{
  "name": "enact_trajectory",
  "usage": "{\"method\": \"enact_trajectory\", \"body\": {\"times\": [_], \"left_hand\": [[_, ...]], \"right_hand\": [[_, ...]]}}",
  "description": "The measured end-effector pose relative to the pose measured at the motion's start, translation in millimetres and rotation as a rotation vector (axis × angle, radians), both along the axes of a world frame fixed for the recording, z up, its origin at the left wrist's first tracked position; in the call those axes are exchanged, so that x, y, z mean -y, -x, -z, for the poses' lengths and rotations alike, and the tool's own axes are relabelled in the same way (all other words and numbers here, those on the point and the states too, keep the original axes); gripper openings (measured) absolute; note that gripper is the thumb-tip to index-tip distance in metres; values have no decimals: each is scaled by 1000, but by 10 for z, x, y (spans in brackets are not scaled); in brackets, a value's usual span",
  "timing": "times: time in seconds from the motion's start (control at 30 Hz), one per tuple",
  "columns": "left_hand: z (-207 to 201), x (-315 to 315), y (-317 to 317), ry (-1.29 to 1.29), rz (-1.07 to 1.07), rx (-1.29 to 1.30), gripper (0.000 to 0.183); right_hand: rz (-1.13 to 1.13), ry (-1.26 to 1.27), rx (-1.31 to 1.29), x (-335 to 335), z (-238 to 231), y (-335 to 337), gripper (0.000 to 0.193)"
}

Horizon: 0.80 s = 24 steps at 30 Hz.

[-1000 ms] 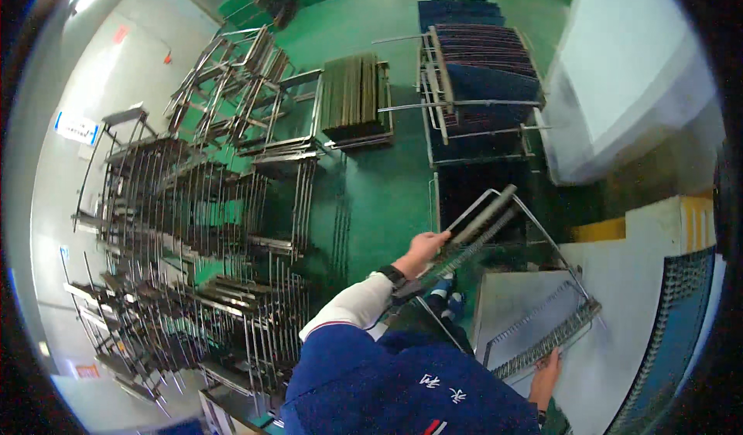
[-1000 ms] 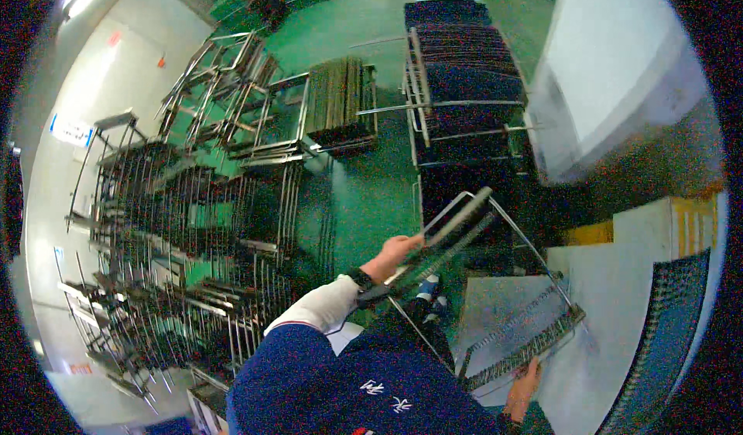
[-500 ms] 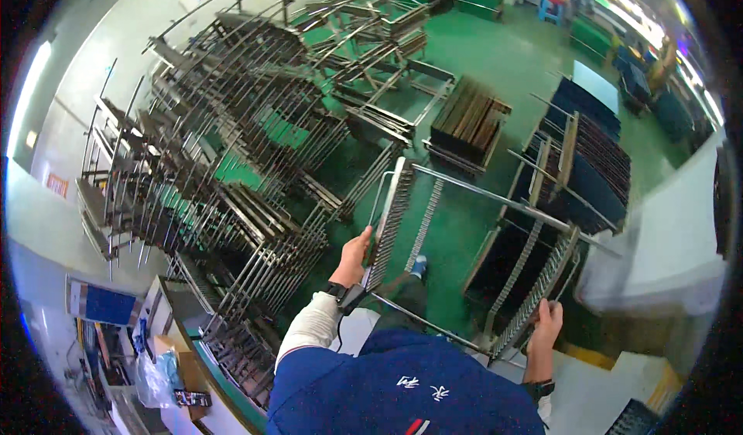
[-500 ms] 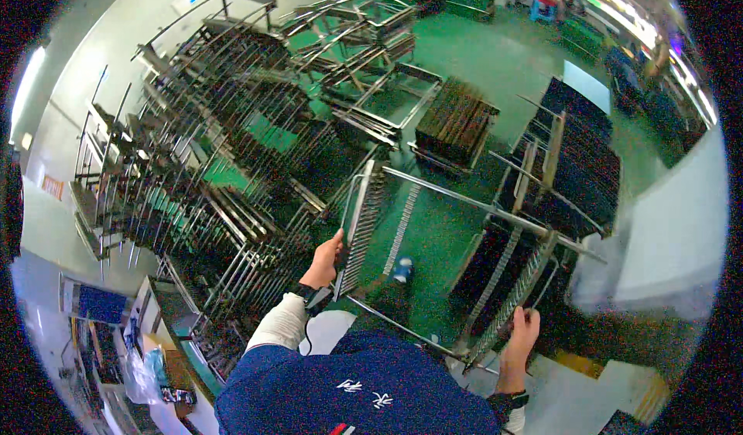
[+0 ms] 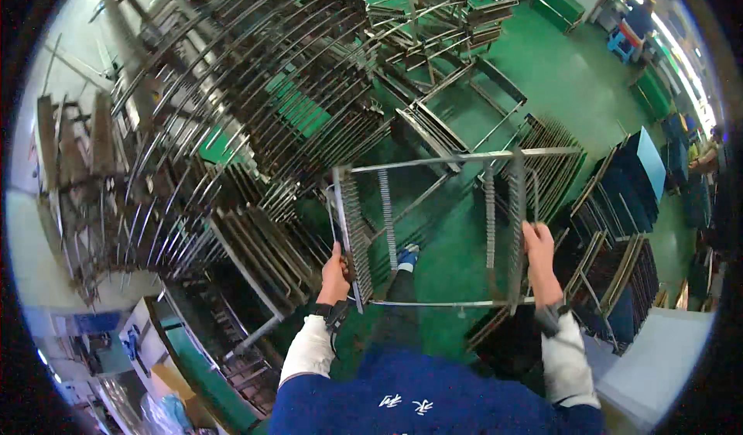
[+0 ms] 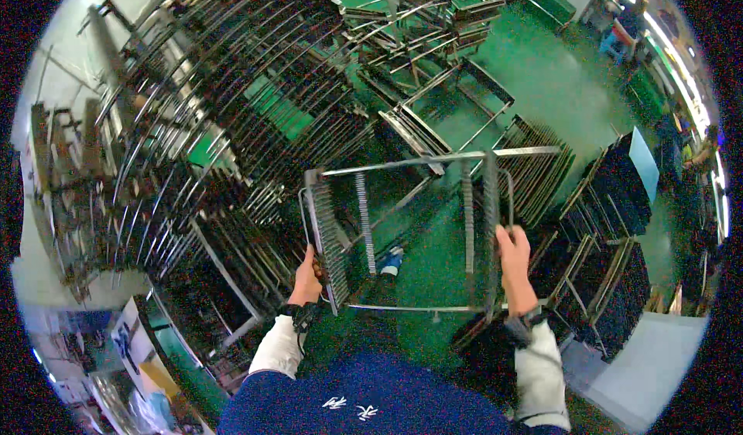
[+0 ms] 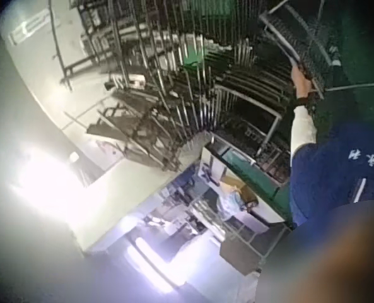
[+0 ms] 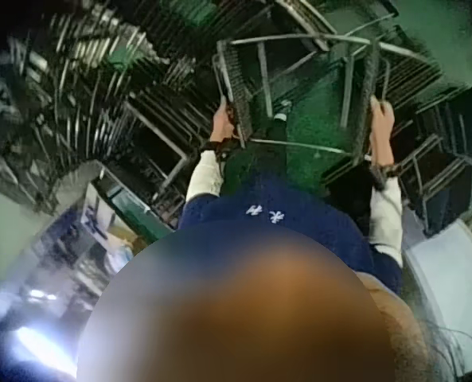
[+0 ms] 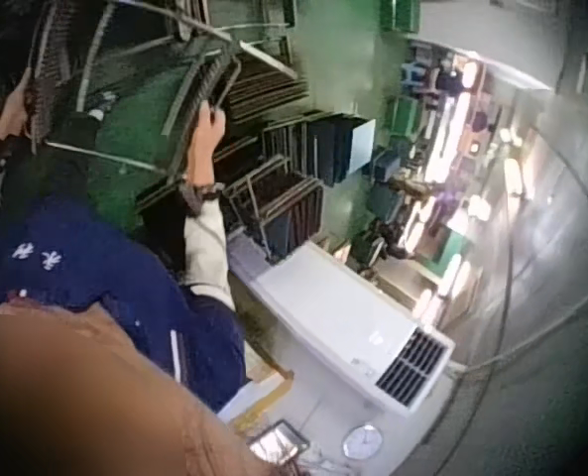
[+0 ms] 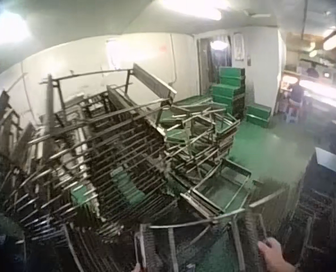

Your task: Unloading processed panels from a coating machine and organizing them into storage racks.

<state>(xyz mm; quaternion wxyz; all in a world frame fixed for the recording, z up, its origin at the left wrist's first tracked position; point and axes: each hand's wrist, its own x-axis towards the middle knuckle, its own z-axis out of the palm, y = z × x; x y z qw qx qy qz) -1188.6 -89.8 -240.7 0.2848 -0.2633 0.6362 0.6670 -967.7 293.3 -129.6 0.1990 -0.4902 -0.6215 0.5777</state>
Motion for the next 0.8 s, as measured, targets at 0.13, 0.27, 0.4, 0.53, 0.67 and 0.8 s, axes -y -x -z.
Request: {"method": "enact_trajectory", "body": {"times": [0.13,0.27,0.4,0.53,0.67,0.8], "left_hand": [[326,-234,591,-44,-222,204,47],[662,-442,1037,-40,-297,283,50],[968,-523,1414,-35,-371,368,50],[1379,-588,1595,-2,-429,364,49],[1806,-584,1720,53,-342,319,47],[1916,-728,1750,234,-176,203,41]], "right_hand": [[-190,-97,32,-686,555,1558,26],[-340,-182,46,-949,1087,2832,30],[-327,-67,118,-1110,1755,3652,41],[-361,-82,143,-1266,2431,4058,39],[-340,-78,36,-1341,2976,4266,39],[-470,-326,201,-1356,3277,4391,41]]}}
